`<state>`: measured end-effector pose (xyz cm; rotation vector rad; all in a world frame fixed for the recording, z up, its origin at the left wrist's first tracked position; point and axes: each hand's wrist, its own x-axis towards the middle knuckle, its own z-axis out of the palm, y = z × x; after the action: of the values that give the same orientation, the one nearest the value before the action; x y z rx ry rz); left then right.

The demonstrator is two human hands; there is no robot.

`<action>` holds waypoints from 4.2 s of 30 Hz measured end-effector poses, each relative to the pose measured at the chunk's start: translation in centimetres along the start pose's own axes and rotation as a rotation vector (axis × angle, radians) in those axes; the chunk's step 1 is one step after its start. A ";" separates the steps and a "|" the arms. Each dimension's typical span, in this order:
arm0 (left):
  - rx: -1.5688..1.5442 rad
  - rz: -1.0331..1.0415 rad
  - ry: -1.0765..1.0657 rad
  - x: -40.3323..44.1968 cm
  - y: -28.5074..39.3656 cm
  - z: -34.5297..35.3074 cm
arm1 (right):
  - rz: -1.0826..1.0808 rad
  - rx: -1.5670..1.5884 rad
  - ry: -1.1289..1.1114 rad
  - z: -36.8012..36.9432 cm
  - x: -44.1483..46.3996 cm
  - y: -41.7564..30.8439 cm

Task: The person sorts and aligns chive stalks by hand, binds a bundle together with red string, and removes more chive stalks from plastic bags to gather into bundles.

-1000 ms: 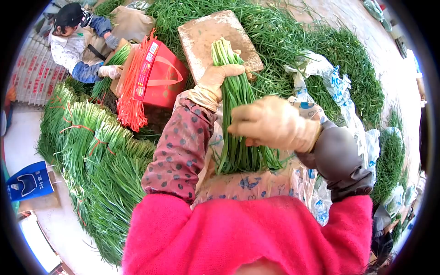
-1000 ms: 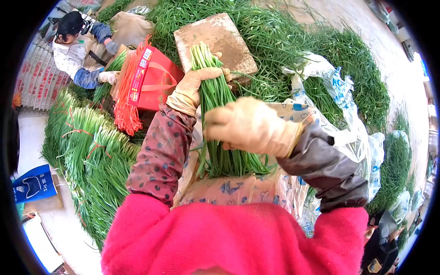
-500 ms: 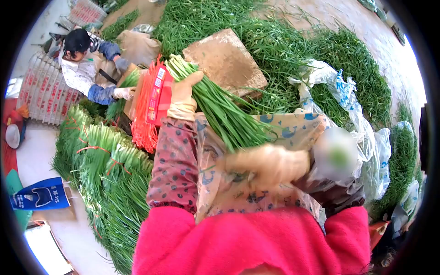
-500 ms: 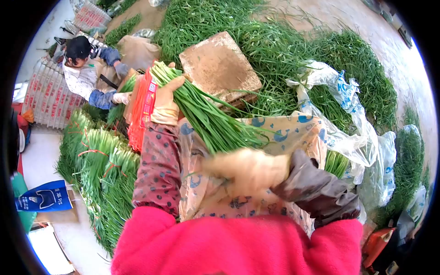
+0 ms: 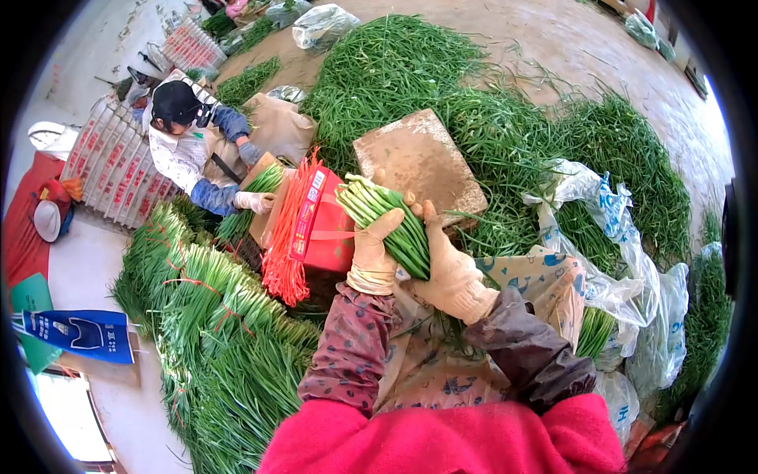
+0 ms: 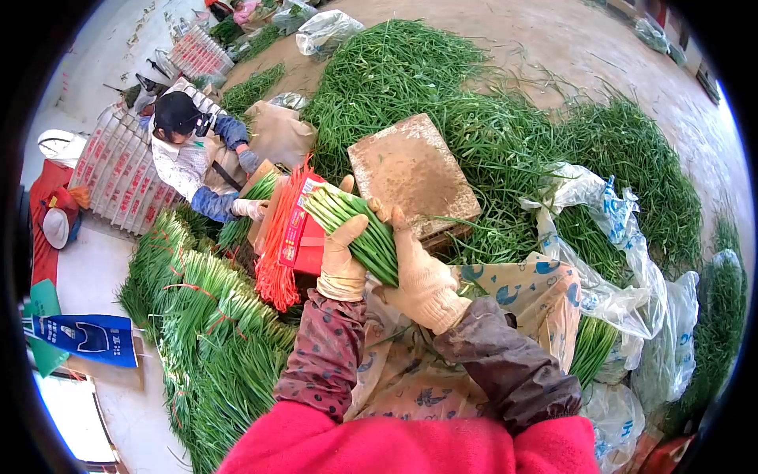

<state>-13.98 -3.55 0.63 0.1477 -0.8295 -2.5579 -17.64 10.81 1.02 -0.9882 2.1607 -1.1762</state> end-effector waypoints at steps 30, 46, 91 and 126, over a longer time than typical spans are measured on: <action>0.483 -0.217 -0.026 -2.6 -0.5 -2.5 | -0.450 -0.294 0.905 -7.8 6.4 2.2; 0.353 -0.556 -0.250 -3.9 -0.5 -2.0 | -0.591 -0.128 -0.017 -4.5 2.9 -0.1; 0.006 0.130 0.416 0.5 1.9 -9.9 | -0.288 -0.496 -0.136 -1.5 6.2 0.0; 2.481 0.093 0.589 -4.9 26.0 -16.2 | 0.097 -0.698 -0.106 -4.1 12.3 11.4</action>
<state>4.04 -28.72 2.39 1.2214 -2.6437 0.0868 -32.24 7.47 -7.55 -1.1587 2.5420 -0.2930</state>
